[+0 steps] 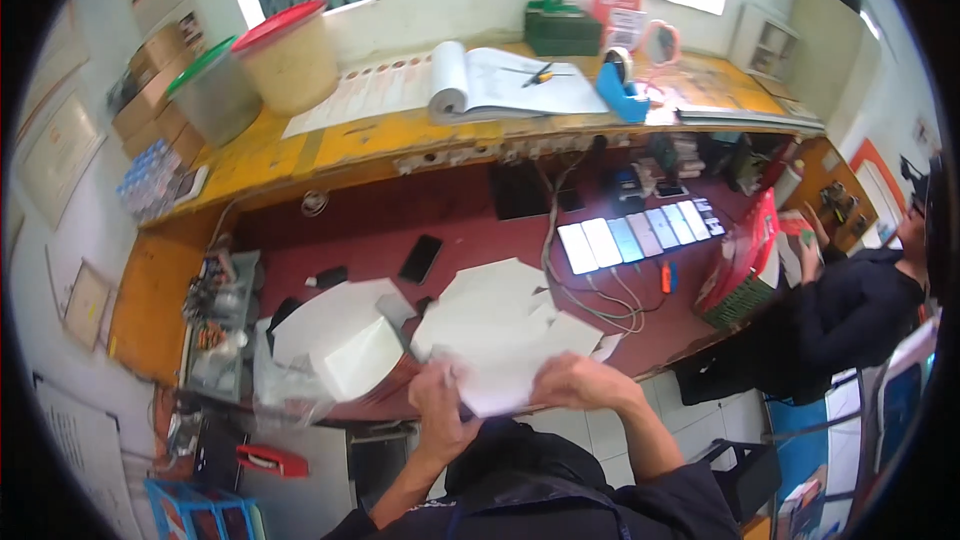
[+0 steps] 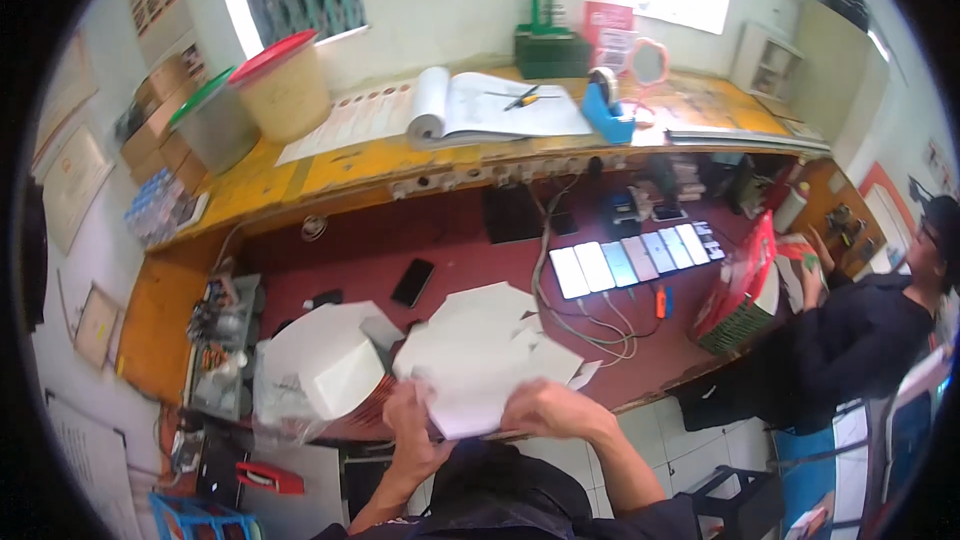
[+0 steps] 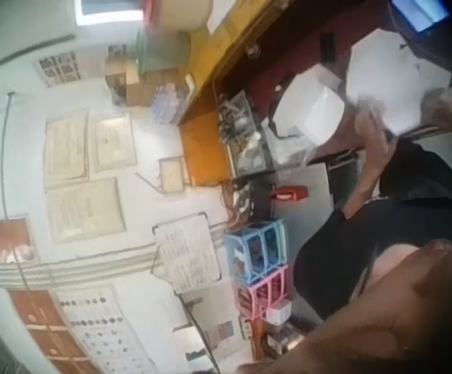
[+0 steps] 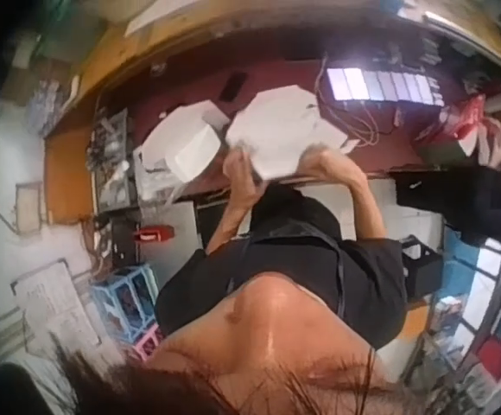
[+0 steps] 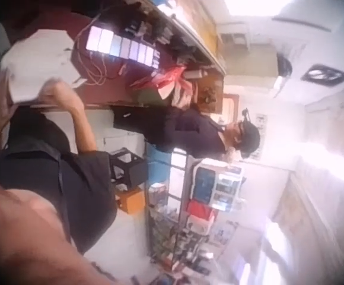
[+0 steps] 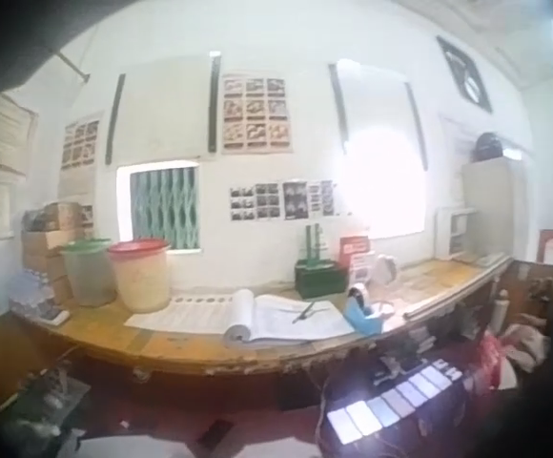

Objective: The person is folding and assembling cardboard boxes for food packaging in a kitchen or storage area.

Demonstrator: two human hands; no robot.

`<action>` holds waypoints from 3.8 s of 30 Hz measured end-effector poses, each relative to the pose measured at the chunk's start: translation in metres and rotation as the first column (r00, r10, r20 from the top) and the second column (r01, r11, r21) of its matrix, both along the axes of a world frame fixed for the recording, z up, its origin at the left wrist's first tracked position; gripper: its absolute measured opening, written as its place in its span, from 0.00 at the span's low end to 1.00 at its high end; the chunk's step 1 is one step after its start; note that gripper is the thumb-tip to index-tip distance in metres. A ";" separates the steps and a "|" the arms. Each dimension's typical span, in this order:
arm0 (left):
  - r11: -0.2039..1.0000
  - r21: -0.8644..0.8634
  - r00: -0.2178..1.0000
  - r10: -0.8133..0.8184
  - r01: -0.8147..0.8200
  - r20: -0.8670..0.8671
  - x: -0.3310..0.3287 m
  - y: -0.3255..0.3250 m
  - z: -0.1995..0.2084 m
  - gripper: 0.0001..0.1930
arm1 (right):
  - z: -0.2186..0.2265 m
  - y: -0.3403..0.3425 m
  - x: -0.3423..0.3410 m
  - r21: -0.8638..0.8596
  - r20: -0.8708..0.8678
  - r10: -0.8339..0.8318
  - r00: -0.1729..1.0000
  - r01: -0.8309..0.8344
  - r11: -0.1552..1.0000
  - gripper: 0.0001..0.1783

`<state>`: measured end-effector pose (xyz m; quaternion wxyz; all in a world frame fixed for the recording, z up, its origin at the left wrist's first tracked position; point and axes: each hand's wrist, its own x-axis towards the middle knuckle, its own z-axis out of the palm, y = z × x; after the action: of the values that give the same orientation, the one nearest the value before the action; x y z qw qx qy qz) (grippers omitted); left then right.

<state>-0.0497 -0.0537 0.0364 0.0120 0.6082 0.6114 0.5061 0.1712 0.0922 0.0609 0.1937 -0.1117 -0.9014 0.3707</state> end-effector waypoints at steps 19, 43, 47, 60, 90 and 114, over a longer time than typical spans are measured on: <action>0.071 -0.288 0.294 -0.105 0.955 0.950 0.050 0.021 -0.090 0.16 | -0.017 -0.126 0.049 0.131 -0.045 -0.768 0.639 0.766 0.629 0.12; 0.451 -0.197 0.455 -0.584 0.870 0.673 0.069 0.008 0.058 0.15 | 0.044 -0.127 0.083 -0.215 0.317 -0.677 0.665 0.745 0.631 0.12; 0.063 -0.033 0.070 -0.771 0.997 0.633 0.062 0.006 0.095 0.14 | 0.001 -0.108 0.110 -0.872 -0.167 -0.985 -0.048 0.473 0.125 0.13; 0.817 0.005 0.238 -0.174 0.577 0.955 0.093 -0.002 0.029 0.18 | -0.009 -0.117 0.006 -0.953 -0.063 -0.845 0.531 0.219 0.209 0.16; 0.942 0.110 -0.020 -0.109 0.317 0.994 0.083 0.001 -0.021 0.23 | -0.070 -0.103 -0.040 -0.679 -0.219 -0.893 0.394 0.595 0.429 0.13; 0.760 -0.295 0.247 0.182 0.579 0.952 0.016 0.015 -0.009 0.37 | -0.035 -0.084 0.029 -0.968 -0.007 -0.858 0.514 0.212 0.134 0.33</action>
<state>-0.0339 -0.0383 0.0278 0.6373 0.2169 0.5120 0.5334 0.2007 0.0081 0.0262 0.4922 -0.4170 -0.3218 0.6931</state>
